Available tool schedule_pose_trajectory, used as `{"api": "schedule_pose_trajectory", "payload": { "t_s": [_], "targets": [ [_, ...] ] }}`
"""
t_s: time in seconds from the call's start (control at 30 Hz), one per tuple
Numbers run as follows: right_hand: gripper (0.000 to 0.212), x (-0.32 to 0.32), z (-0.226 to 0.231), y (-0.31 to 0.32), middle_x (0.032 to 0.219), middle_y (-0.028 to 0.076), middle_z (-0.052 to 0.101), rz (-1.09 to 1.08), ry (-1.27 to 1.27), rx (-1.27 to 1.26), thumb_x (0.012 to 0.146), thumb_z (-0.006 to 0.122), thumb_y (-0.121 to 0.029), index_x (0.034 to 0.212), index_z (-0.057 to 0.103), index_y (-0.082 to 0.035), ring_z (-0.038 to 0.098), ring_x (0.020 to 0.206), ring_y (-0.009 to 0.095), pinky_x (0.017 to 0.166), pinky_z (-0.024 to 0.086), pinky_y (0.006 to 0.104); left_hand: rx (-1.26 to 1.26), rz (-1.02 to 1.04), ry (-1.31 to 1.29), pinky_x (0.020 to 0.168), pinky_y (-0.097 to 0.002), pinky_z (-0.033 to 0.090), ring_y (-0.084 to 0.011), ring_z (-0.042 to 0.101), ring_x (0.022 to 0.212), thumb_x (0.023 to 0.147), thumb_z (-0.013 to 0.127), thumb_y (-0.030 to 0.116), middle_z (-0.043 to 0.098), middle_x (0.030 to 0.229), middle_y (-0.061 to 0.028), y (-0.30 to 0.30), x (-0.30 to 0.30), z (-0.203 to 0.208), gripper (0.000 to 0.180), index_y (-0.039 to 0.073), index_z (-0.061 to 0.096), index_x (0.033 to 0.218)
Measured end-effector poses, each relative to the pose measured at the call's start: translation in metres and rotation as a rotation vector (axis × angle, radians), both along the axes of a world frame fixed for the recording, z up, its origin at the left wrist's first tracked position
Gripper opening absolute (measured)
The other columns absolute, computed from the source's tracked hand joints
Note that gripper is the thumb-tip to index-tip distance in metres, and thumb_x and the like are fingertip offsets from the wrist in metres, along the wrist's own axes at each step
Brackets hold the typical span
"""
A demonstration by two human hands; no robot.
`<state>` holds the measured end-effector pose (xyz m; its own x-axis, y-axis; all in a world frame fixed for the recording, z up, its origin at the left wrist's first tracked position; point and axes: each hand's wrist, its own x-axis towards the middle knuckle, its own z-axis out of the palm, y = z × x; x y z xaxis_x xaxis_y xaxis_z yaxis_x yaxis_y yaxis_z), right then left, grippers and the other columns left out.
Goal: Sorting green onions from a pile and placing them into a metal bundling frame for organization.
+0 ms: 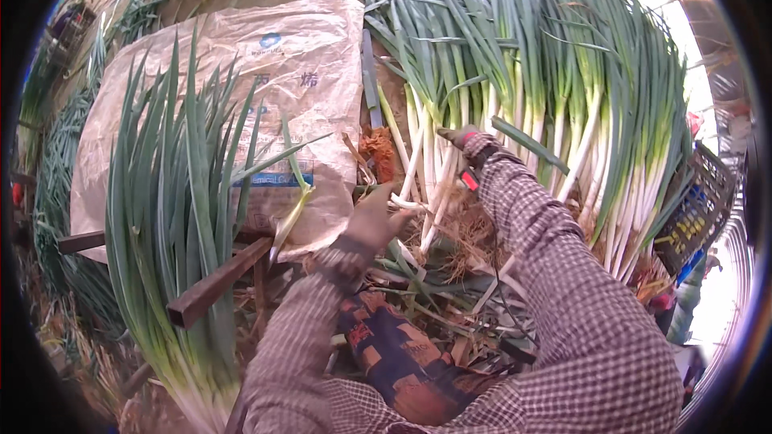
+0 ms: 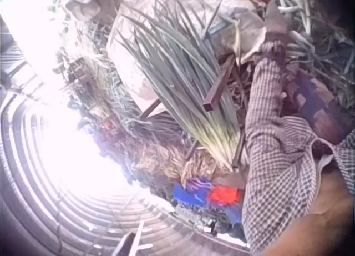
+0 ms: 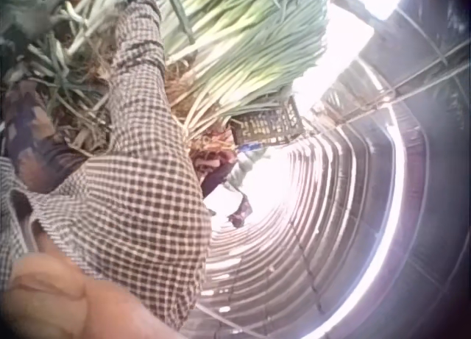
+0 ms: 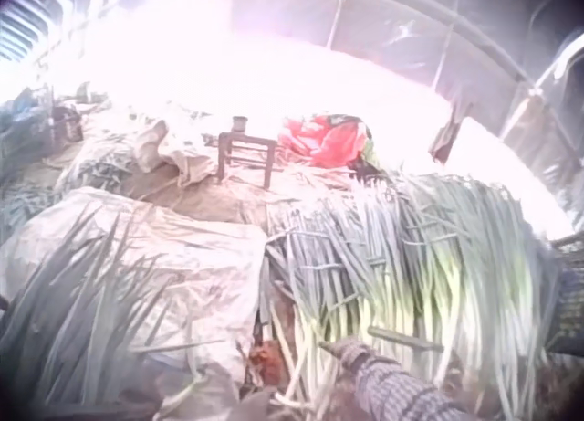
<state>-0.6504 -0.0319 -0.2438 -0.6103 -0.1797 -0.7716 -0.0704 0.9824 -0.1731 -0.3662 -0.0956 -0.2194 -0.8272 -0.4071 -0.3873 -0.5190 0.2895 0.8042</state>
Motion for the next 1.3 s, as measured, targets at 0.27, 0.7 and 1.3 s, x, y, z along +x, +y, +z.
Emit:
{"api": "schedule_pose_trajectory", "payload": {
  "t_s": [0.27, 0.7, 1.3],
  "targets": [
    [0.096, -0.050, -0.074, 0.059, 0.139, 0.025, 0.039, 0.187, -0.050, 0.072, 0.078, 0.053, -0.069, 0.140, 0.031, 0.001, 0.041, 0.127, 0.035, 0.107, 0.031, 0.0467, 0.257, 0.124, -0.144, 0.102, -0.0381, 0.038, -0.0314, 0.047, 0.121, 0.065, 0.078, 0.045, 0.045, 0.133, -0.0230, 0.043, -0.142, -0.073, 0.094, -0.002, 0.037, 0.135],
    [0.063, 0.055, -0.013, 0.042, 0.098, 0.020, 0.060, 0.010, 0.381, -0.390, 0.079, 0.068, -0.044, 0.117, 0.050, 0.003, 0.060, 0.091, 0.031, 0.079, 0.050, 0.0367, 0.519, 0.286, 0.000, 0.099, -0.0355, 0.039, -0.0294, 0.052, 0.117, 0.059, 0.083, 0.045, 0.054, 0.125, -0.0209, 0.041, -0.113, -0.120, 0.100, -0.004, 0.037, 0.133],
    [0.061, 0.063, -0.060, 0.090, 0.095, 0.019, 0.055, 0.220, -0.040, -0.627, 0.080, 0.069, -0.028, 0.133, 0.045, -0.010, 0.056, 0.087, 0.023, 0.079, 0.047, 0.0361, 1.101, 0.379, 0.184, 0.070, -0.0341, 0.052, -0.0210, 0.064, 0.074, 0.078, 0.070, 0.018, 0.065, 0.086, -0.0110, 0.038, -0.063, -0.064, 0.036, -0.004, 0.060, 0.104]
  ]
}}
